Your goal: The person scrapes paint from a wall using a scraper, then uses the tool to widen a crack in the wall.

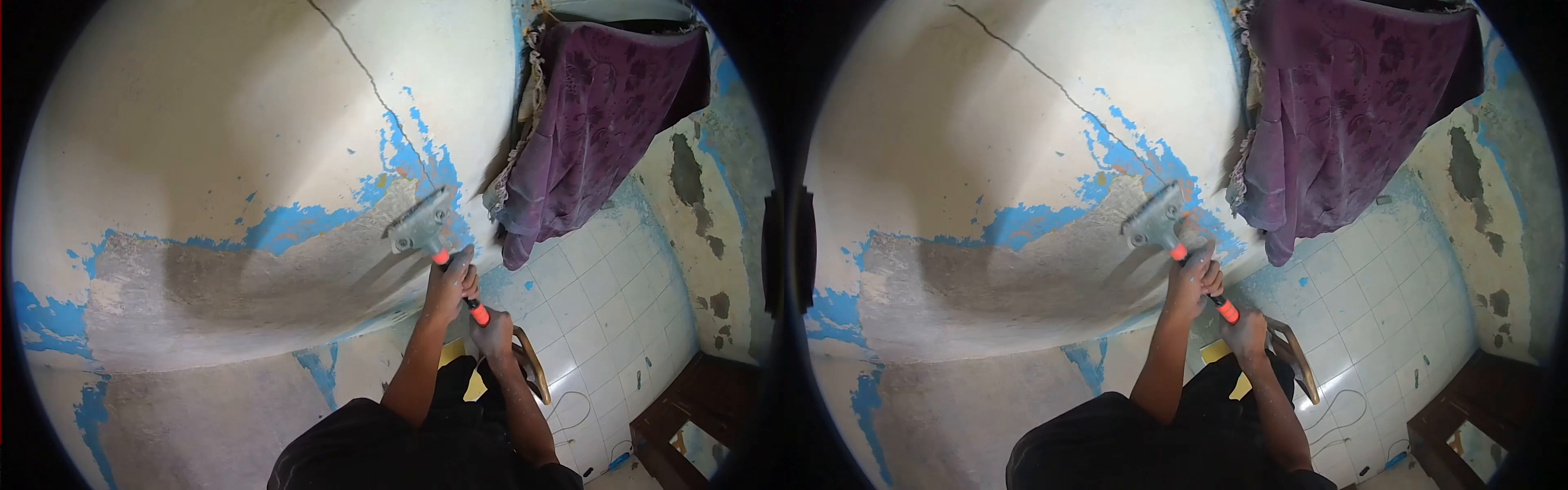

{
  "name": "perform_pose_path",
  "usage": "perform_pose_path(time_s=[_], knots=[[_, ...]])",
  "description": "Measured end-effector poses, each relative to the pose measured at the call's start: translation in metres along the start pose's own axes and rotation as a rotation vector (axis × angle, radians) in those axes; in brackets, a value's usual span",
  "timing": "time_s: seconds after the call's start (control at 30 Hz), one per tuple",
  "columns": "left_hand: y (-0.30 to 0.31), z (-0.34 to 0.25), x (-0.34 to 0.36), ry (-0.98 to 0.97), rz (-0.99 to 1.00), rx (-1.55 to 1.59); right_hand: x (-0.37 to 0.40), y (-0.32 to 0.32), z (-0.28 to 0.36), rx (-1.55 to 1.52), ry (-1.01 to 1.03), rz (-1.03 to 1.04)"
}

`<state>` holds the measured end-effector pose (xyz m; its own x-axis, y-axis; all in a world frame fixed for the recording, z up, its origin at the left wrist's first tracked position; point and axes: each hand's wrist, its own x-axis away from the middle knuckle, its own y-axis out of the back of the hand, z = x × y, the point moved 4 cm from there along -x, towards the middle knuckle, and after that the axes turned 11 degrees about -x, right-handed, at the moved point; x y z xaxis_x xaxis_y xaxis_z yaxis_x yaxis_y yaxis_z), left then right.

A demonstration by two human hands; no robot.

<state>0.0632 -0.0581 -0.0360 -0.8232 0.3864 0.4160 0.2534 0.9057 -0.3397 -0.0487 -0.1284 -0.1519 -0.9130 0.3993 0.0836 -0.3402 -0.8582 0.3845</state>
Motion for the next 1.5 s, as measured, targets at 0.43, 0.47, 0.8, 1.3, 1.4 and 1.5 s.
perform_pose_path(time_s=[0.43,0.47,0.8,1.3,1.4,1.5], knots=[[-0.017,-0.027,0.018,0.032,0.355,0.249,0.013,0.052,0.082,0.060,-0.035,0.014],[-0.022,-0.038,0.021,0.034,0.380,0.231,0.014,0.054,0.092,0.035,-0.019,0.006],[-0.028,-0.065,0.040,0.041,0.209,0.137,0.018,0.054,0.103,-0.085,-0.030,0.097],[-0.025,-0.074,0.056,0.072,0.138,0.044,0.034,0.051,0.125,-0.214,-0.122,0.212],[-0.023,-0.075,0.053,0.088,0.139,0.020,0.033,0.053,0.133,-0.169,-0.153,0.226],[-0.029,-0.083,0.053,0.059,0.157,0.024,0.030,0.049,0.129,-0.247,-0.176,0.175]])
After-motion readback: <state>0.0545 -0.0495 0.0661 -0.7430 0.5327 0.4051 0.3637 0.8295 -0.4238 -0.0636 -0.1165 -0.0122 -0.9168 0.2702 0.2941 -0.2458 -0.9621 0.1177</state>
